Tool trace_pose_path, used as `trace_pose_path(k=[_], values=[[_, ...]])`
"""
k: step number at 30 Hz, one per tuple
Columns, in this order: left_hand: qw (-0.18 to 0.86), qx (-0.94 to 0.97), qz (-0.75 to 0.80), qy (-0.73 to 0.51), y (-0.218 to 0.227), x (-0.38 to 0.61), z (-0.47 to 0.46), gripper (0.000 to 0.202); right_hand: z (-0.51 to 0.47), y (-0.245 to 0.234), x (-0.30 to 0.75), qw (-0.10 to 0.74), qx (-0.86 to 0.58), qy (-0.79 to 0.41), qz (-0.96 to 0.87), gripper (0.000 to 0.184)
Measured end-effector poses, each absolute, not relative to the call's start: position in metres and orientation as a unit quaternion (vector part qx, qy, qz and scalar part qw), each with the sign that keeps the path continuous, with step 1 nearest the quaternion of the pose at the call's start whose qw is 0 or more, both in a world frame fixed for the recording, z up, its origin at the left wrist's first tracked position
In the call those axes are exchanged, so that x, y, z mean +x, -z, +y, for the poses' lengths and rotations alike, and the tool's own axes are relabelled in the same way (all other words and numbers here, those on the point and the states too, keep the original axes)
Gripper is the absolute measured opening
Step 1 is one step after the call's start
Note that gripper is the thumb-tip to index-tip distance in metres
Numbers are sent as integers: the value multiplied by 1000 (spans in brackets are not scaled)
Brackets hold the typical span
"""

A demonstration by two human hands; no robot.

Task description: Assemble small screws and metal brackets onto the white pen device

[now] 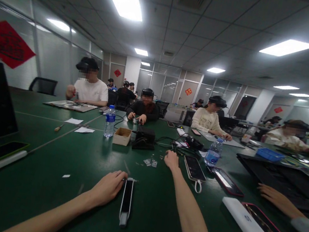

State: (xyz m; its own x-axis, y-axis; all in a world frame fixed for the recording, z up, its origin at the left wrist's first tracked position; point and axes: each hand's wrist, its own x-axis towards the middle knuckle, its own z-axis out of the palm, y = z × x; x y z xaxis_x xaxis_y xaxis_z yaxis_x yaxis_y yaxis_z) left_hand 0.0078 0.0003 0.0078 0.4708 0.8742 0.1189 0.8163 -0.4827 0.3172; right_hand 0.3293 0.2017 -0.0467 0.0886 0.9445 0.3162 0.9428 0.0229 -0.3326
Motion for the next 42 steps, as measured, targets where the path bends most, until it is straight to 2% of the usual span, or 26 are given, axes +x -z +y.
trace_pose_path(k=[10, 16, 21, 28, 32, 42], values=[[104, 854, 493, -131, -7, 8, 0, 28, 214, 46, 324, 304, -632, -42, -712, 28], [110, 854, 488, -142, -7, 7, -1, 27, 221, 46, 316, 307, -631, -61, -710, 29], [116, 855, 487, -138, -7, 7, -1, 28, 227, 44, 311, 279, -648, -58, -707, 37], [104, 860, 479, -142, -8, 7, 0, 27, 223, 43, 295, 180, -647, -113, -732, 52], [93, 865, 474, -137, -5, 8, 2, 26, 211, 42, 286, 152, -642, -133, -739, 62], [69, 869, 470, -141, -1, 8, 4, 25, 156, 30, 266, 133, -591, -123, -786, 61]])
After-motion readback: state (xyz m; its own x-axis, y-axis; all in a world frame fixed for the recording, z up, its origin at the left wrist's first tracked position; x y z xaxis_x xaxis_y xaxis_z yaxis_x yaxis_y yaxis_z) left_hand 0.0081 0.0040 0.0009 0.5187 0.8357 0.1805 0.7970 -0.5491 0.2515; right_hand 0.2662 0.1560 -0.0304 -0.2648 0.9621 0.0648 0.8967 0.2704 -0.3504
